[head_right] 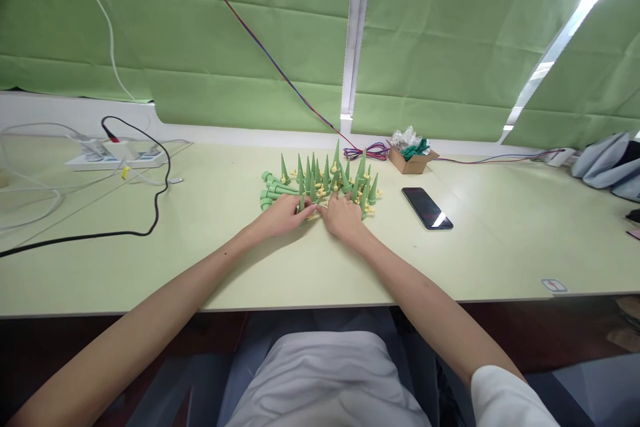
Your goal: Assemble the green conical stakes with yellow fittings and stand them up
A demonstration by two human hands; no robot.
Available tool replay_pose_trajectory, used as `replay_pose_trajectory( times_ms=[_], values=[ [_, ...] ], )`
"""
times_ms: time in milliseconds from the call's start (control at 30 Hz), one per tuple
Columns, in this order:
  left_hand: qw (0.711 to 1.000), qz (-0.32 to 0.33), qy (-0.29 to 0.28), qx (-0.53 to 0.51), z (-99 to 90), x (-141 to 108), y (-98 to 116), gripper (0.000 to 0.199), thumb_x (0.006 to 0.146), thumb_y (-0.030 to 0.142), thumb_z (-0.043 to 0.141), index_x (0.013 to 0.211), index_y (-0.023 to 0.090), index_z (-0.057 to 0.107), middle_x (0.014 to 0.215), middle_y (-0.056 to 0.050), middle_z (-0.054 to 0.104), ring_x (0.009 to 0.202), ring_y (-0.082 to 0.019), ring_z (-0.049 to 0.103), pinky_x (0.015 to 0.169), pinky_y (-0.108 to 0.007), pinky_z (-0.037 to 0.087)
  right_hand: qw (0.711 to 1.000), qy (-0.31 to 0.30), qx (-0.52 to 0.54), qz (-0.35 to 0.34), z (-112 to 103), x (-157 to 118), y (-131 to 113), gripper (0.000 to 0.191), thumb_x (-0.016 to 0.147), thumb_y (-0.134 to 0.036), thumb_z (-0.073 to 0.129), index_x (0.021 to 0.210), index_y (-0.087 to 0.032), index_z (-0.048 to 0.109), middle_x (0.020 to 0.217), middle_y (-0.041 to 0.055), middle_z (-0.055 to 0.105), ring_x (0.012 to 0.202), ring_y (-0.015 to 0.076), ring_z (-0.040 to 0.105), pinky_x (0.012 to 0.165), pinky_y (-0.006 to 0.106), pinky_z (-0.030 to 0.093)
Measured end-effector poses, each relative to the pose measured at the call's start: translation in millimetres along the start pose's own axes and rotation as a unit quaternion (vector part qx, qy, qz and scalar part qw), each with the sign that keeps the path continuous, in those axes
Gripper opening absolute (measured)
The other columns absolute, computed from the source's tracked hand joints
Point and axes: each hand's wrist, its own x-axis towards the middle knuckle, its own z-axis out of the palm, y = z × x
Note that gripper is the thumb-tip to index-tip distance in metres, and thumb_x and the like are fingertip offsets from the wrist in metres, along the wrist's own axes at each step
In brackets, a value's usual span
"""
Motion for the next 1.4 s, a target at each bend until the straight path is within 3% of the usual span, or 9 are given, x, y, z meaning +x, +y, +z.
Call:
replay_pose_trajectory(
  times_ms=[200, 467, 700, 1067, 1267, 1400],
  values=[
    [1.0, -0.004, 0.001, 0.005, 0.9, 0.6, -0.3, 0.044, 0.096, 0.052, 0.039, 0.08, 0.019, 0.063, 0.061, -0.003, 0.059, 0.062, -0.02, 0.054, 0.058, -0.03, 0.034, 1.0, -0.001, 0.02, -0.009, -0.6, 2.3, 0.9, 0.057, 0.102, -0.05, 0.037, 0.132, -0.005, 0.055, 0.119, 0.0249, 0.066, 0.114, 0.0335, 0.065, 0.091, 0.042, 0.05],
    [1.0, -0.001, 0.001, -0.002, 0.2, 0.6, 0.1, 0.043, 0.096, 0.051, 0.04, 0.081, 0.019, 0.063, 0.061, -0.003, 0.059, 0.062, -0.02, 0.055, 0.058, -0.03, 0.036, 1.0, 0.018, 0.016, -0.011, 2.2, -1.9, 1.2, 0.056, 0.101, -0.052, 0.037, 0.131, -0.009, 0.056, 0.12, 0.0231, 0.065, 0.11, 0.0328, 0.067, 0.088, 0.04, 0.051],
    [1.0, 0.001, 0.002, 0.001, -0.1, 0.7, 0.7, 0.044, 0.097, 0.052, 0.039, 0.078, 0.019, 0.062, 0.06, -0.003, 0.058, 0.064, -0.021, 0.057, 0.059, -0.03, 0.036, 1.0, 0.02, -0.011, 0.002, 1.5, 3.0, 0.4, 0.061, 0.101, -0.053, 0.036, 0.138, -0.006, 0.05, 0.129, 0.0296, 0.06, 0.112, 0.033, 0.067, 0.089, 0.039, 0.05],
    [1.0, 0.005, 0.003, 0.001, 0.4, 0.6, 0.9, 0.043, 0.097, 0.05, 0.039, 0.077, 0.019, 0.062, 0.064, -0.004, 0.062, 0.065, -0.021, 0.056, 0.06, -0.031, 0.037, 0.999, 0.045, 0.007, -0.018, 4.6, -5.3, -1.6, 0.046, 0.102, -0.047, 0.039, 0.126, -0.012, 0.057, 0.116, 0.0216, 0.067, 0.104, 0.029, 0.069, 0.085, 0.036, 0.051],
    [1.0, -0.001, 0.0, -0.003, -0.7, 0.3, 1.8, 0.045, 0.097, 0.052, 0.038, 0.077, 0.019, 0.063, 0.063, -0.003, 0.061, 0.064, -0.021, 0.056, 0.059, -0.03, 0.036, 1.0, 0.022, -0.005, 0.012, 3.5, 0.8, -0.3, 0.059, 0.101, -0.053, 0.037, 0.138, -0.009, 0.05, 0.131, 0.0296, 0.058, 0.111, 0.0307, 0.067, 0.09, 0.038, 0.05],
    [1.0, 0.001, 0.003, 0.004, -0.2, 0.9, 1.3, 0.044, 0.096, 0.051, 0.039, 0.08, 0.019, 0.064, 0.059, -0.002, 0.058, 0.063, -0.021, 0.055, 0.06, -0.031, 0.036, 0.999, 0.026, -0.015, 0.012, 3.8, 2.1, -2.7, 0.06, 0.101, -0.053, 0.037, 0.138, -0.007, 0.05, 0.128, 0.0301, 0.06, 0.11, 0.0312, 0.067, 0.088, 0.038, 0.05]
  ],
)
